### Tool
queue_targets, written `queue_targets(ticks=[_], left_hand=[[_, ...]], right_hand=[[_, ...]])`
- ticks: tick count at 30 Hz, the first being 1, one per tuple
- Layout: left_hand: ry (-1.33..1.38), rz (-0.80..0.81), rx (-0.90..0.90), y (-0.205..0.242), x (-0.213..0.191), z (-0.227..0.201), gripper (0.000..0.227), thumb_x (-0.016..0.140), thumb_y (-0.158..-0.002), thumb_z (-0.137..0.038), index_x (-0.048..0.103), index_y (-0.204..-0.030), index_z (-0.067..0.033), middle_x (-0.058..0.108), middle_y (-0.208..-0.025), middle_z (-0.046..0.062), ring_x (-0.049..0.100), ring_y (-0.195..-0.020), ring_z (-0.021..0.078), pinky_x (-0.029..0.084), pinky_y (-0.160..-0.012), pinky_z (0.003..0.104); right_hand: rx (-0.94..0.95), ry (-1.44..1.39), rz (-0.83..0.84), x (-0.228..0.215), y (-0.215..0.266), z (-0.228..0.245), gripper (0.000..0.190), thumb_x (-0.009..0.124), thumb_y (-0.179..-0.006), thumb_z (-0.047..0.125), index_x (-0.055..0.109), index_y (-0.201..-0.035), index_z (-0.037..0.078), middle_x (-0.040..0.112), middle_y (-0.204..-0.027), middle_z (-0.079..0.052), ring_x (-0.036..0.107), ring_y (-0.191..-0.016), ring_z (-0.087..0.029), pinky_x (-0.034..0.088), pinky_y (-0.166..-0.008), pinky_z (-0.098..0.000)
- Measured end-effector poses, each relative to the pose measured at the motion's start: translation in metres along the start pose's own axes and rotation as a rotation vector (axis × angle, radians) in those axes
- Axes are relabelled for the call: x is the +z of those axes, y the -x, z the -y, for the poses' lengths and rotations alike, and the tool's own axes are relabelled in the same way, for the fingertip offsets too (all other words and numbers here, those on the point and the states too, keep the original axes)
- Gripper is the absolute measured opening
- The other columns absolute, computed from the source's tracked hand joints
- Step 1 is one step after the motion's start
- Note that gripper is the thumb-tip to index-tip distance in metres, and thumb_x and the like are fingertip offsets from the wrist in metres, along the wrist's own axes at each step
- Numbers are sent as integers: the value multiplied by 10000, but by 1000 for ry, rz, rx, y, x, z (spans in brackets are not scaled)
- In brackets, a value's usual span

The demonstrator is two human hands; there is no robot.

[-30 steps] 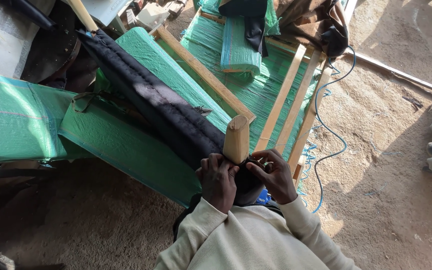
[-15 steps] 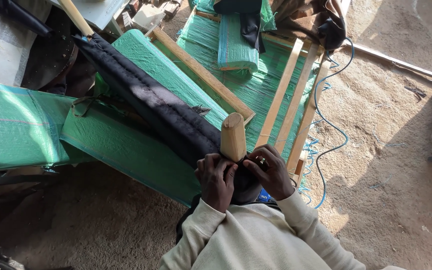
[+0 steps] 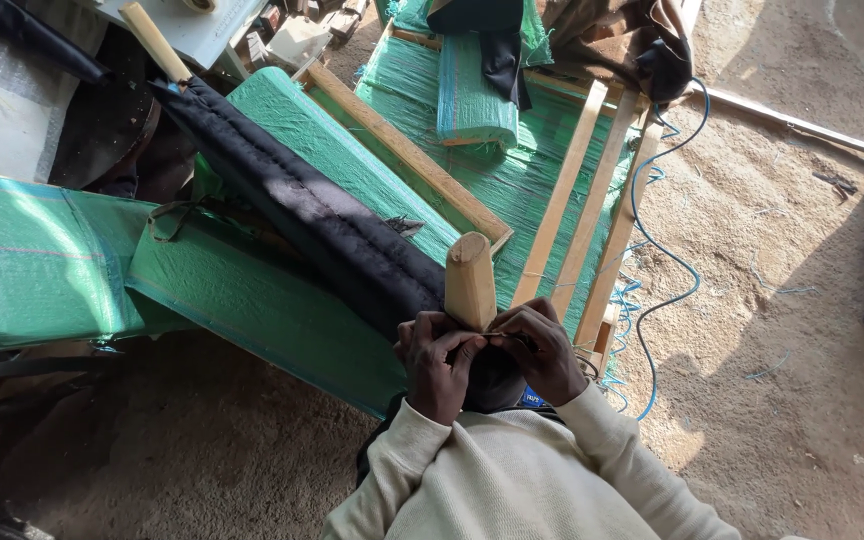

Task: The person uses a pneumatic staple gun to attach a black fabric cover to a wooden frame. They hold the fabric in place with one hand while firing staples along the edge of the frame with the other hand.

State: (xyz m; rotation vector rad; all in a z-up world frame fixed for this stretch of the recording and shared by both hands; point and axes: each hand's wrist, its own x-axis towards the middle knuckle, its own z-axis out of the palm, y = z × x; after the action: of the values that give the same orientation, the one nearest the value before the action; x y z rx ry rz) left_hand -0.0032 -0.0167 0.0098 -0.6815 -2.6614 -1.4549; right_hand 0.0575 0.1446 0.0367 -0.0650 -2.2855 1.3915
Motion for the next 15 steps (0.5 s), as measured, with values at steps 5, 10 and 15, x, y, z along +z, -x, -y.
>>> queue_targets(ticks=[5, 10, 15], left_hand=[[-8, -21, -32, -1, 5, -3, 227, 759, -888, -441, 740, -787, -239, 523, -980, -60, 505, -1040, 217, 333, -948, 435], [-7, -31, -37, -1, 3, -4, 233, 776, -882, -452, 741, -786, -243, 521, -966, -66, 515, -1037, 207, 328, -955, 425], [7, -60, -86, 0, 3, -4, 216, 821, -825, -472, 758, -782, -269, 541, -970, -74, 534, -1041, 201, 328, -940, 413]], right_hand=[[121, -23, -90, 8, 4, -19, 102, 736, -938, 190, 767, -869, 122, 688, -766, -17, 538, -843, -158, 449, -733, -312], [262, -94, -129, 10, 6, -20, 103, 769, -915, 195, 807, -895, 102, 576, -664, -38, 468, -814, -111, 407, -690, -298], [345, -175, -168, 11, 7, -10, 114, 753, -930, 172, 813, -920, 75, 543, -665, -66, 452, -822, -125, 389, -706, -314]])
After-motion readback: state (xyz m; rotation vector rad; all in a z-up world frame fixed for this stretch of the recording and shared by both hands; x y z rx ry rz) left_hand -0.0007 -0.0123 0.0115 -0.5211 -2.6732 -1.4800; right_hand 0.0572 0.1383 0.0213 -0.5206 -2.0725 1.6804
